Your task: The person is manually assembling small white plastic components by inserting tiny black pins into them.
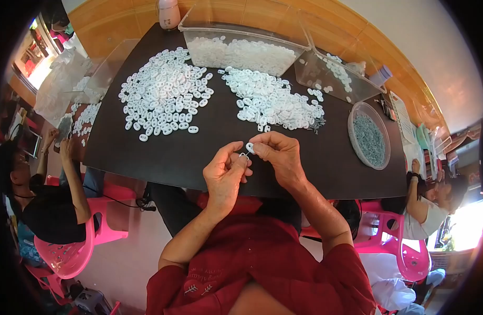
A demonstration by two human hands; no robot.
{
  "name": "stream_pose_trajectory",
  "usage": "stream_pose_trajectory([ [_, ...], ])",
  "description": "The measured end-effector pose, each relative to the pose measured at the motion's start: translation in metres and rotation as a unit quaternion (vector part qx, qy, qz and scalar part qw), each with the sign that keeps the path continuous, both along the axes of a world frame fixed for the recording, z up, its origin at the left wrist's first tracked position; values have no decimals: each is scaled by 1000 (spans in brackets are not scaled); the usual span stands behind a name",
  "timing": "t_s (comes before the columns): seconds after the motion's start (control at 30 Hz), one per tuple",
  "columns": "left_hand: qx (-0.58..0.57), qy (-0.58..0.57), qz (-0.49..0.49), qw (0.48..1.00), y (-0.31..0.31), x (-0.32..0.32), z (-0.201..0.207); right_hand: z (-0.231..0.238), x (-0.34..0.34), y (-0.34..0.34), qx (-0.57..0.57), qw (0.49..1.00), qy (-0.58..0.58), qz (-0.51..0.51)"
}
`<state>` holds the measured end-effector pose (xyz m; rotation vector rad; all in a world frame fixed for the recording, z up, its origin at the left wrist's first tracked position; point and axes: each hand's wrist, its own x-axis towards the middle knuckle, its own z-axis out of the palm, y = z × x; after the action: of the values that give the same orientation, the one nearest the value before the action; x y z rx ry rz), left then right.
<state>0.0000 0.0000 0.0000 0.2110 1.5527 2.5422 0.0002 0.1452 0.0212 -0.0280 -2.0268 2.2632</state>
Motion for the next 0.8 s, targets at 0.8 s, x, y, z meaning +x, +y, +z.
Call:
stream_pose_trajectory([
  [0.8,44,-13,-26,999,1,-1,-5,0,10,-10,105,993,46,1],
])
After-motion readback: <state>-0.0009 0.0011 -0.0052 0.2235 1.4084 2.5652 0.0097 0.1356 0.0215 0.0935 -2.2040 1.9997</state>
